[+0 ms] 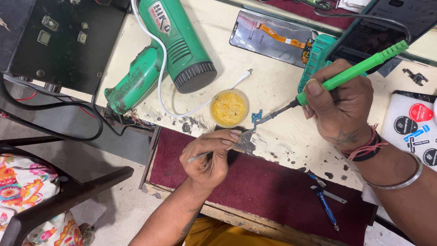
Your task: The person holds a small blue electronic component with tweezers in one hand and a soldering iron in the other, applying the hot iron to the component's contacts over the workbench. They occasionally dip the iron tip into a small round container of flux and continue working on the component's contacts.
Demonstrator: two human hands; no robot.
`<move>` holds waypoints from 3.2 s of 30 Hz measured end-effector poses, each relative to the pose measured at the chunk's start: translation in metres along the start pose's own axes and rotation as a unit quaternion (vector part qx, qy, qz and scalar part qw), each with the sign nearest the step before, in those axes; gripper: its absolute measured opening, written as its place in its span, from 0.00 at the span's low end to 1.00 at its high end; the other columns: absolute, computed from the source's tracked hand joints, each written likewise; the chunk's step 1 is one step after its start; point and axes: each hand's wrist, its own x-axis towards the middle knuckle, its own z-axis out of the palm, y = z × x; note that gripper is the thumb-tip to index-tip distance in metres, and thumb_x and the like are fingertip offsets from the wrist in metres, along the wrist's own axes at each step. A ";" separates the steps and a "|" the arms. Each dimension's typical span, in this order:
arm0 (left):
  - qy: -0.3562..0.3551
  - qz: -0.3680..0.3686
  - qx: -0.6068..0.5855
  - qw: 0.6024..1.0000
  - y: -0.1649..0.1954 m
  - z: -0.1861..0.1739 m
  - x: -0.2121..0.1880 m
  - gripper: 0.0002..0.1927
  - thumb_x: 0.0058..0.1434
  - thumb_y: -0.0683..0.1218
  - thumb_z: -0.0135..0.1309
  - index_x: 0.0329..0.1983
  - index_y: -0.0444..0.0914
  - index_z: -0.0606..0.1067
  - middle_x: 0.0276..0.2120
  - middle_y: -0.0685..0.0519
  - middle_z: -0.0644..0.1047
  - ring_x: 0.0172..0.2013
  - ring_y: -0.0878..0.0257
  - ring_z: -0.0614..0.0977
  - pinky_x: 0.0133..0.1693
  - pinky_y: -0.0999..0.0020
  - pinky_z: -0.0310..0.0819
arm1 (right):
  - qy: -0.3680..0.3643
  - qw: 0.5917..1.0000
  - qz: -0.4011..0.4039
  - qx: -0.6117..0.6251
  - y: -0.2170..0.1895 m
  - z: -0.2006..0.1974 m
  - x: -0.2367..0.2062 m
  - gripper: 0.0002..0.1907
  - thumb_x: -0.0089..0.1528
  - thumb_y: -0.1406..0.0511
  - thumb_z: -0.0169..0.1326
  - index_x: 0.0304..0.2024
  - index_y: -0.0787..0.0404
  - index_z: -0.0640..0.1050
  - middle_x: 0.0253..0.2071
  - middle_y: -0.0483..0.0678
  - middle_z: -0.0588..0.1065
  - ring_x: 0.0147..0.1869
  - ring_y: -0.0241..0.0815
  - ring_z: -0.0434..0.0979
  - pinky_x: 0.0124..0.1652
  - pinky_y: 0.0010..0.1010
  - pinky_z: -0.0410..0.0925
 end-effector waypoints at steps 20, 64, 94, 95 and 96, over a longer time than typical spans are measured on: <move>-0.001 0.001 0.001 1.000 0.000 0.002 -0.001 0.06 0.72 0.40 0.55 0.40 0.33 0.71 0.36 0.42 0.83 0.43 0.55 0.88 0.47 0.62 0.89 | -0.005 1.000 0.000 0.008 0.000 -0.002 0.000 0.13 0.77 0.62 0.52 0.40 0.62 0.71 0.23 0.45 0.71 0.21 0.27 0.70 0.21 0.18 0.66; 0.001 -0.001 0.001 1.000 0.002 0.004 0.000 0.05 0.72 0.39 0.54 0.40 0.33 0.71 0.36 0.42 0.82 0.43 0.54 0.88 0.47 0.61 0.89 | -0.001 1.000 0.005 0.006 0.000 -0.004 -0.003 0.14 0.77 0.63 0.52 0.38 0.64 0.71 0.23 0.45 0.71 0.21 0.28 0.70 0.22 0.18 0.66; 0.000 -0.002 -0.006 1.000 -0.002 0.003 -0.002 0.05 0.72 0.39 0.54 0.40 0.33 0.71 0.36 0.42 0.82 0.43 0.54 0.88 0.47 0.61 0.89 | 0.005 1.000 -0.001 0.024 -0.003 -0.003 -0.001 0.14 0.77 0.63 0.52 0.38 0.63 0.70 0.23 0.45 0.71 0.21 0.27 0.69 0.22 0.18 0.66; 0.000 -0.003 -0.005 1.000 -0.002 0.003 -0.002 0.05 0.72 0.39 0.54 0.40 0.33 0.71 0.36 0.42 0.82 0.43 0.54 0.88 0.47 0.61 0.89 | 0.006 1.000 -0.001 0.025 -0.003 -0.003 -0.001 0.14 0.77 0.63 0.52 0.38 0.63 0.70 0.23 0.45 0.71 0.21 0.27 0.69 0.22 0.18 0.66; 0.000 -0.003 -0.005 1.000 -0.002 0.003 -0.002 0.05 0.72 0.39 0.54 0.40 0.33 0.71 0.35 0.42 0.82 0.43 0.54 0.88 0.47 0.61 0.89 | 0.004 1.000 0.004 0.014 -0.003 -0.003 -0.001 0.14 0.78 0.63 0.52 0.38 0.64 0.70 0.23 0.45 0.71 0.21 0.28 0.69 0.22 0.18 0.66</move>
